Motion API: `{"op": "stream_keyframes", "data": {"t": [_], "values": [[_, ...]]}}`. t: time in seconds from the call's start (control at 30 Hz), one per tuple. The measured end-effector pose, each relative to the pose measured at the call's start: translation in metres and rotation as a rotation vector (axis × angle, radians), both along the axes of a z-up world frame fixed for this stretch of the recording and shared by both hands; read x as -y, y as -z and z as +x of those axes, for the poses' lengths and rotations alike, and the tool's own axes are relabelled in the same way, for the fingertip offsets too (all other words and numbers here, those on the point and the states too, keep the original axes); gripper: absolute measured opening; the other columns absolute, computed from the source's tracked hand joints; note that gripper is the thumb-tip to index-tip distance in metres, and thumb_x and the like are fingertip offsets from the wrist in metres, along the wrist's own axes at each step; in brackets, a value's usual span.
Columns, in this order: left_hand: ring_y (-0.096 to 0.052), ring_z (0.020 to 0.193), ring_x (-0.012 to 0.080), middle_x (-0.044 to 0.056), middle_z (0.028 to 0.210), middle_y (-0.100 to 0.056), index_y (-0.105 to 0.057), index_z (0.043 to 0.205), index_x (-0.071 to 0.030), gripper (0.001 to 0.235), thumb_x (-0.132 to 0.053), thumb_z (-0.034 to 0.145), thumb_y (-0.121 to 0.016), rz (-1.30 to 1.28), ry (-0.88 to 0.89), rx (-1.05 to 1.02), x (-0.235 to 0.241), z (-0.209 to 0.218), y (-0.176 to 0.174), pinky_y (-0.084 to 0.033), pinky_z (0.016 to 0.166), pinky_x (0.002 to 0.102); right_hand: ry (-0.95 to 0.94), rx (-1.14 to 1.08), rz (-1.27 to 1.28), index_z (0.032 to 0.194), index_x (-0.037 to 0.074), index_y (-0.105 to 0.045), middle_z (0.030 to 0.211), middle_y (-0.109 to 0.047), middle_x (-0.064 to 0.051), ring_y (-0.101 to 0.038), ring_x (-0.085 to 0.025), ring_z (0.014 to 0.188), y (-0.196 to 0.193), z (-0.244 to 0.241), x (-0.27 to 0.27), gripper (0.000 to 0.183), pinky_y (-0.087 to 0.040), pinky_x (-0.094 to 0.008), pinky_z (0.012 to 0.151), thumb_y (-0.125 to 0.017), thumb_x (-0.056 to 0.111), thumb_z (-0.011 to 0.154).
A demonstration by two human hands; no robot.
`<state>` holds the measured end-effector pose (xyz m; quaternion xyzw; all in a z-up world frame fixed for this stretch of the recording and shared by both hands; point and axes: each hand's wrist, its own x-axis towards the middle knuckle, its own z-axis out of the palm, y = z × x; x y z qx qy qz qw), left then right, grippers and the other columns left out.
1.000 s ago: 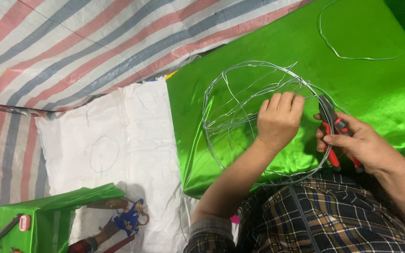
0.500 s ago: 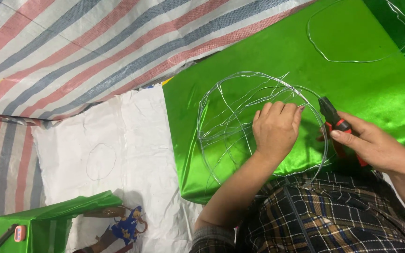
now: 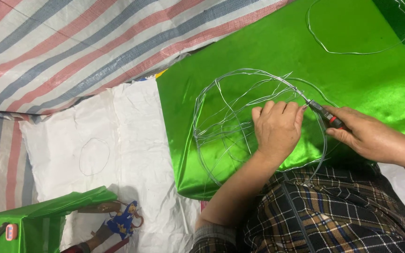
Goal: Assembling a wire frame by bending and cutting metal wire with pliers
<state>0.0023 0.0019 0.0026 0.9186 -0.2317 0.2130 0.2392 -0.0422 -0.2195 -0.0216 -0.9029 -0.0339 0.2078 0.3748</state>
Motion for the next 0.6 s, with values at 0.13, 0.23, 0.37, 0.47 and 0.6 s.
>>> {"op": "stream_keyframes", "data": {"t": [0.13, 0.23, 0.37, 0.47, 0.6], "values": [[-0.051, 0.076, 0.0252, 0.004, 0.075, -0.059, -0.061, 0.084, -0.013, 0.024, -0.031, 0.101, -0.065, -0.027, 0.013, 0.008, 0.001, -0.002, 0.003, -0.031, 0.075, 0.042, -0.066, -0.021, -0.123, 0.161, 0.028, -0.033, 0.121, -0.064, -0.012, -0.066, -0.028, 0.109, -0.006, 0.007, 0.001, 0.072, -0.051, -0.038, 0.096, -0.056, 0.036, 0.093], [-0.05, 0.075, 0.0237, 0.004, 0.074, -0.059, -0.062, 0.086, -0.012, 0.024, -0.031, 0.102, -0.064, -0.028, 0.027, -0.008, 0.0, -0.003, 0.006, -0.031, 0.076, 0.041, -0.09, -0.112, -0.256, 0.162, 0.036, -0.027, 0.121, -0.061, -0.009, -0.07, -0.027, 0.101, -0.017, 0.012, -0.001, 0.071, -0.057, -0.04, 0.088, -0.053, 0.038, 0.095], [-0.048, 0.073, 0.0235, 0.004, 0.072, -0.056, -0.062, 0.084, -0.011, 0.026, -0.031, 0.102, -0.065, -0.065, 0.033, 0.006, 0.001, -0.004, 0.008, -0.03, 0.076, 0.041, -0.113, -0.13, -0.334, 0.16, 0.04, -0.028, 0.12, -0.062, -0.005, -0.07, -0.027, 0.102, -0.031, 0.015, -0.005, 0.069, -0.059, -0.043, 0.087, -0.053, 0.038, 0.095], [-0.046, 0.073, 0.024, 0.004, 0.072, -0.054, -0.059, 0.082, -0.01, 0.028, -0.029, 0.101, -0.068, -0.078, 0.04, 0.025, 0.001, -0.005, 0.007, -0.03, 0.076, 0.041, -0.122, -0.103, -0.321, 0.157, 0.035, -0.033, 0.129, -0.061, -0.007, -0.068, -0.03, 0.114, -0.028, 0.016, -0.004, 0.068, -0.056, -0.044, 0.095, -0.057, 0.033, 0.093], [-0.047, 0.074, 0.024, 0.005, 0.072, -0.054, -0.062, 0.082, -0.009, 0.027, -0.027, 0.099, -0.071, -0.077, 0.038, 0.038, 0.002, -0.006, 0.005, -0.031, 0.078, 0.041, -0.125, -0.135, -0.349, 0.157, 0.032, -0.031, 0.137, -0.057, -0.007, -0.068, -0.031, 0.116, -0.019, 0.017, -0.002, 0.073, -0.058, -0.046, 0.094, -0.058, 0.024, 0.09]]}}
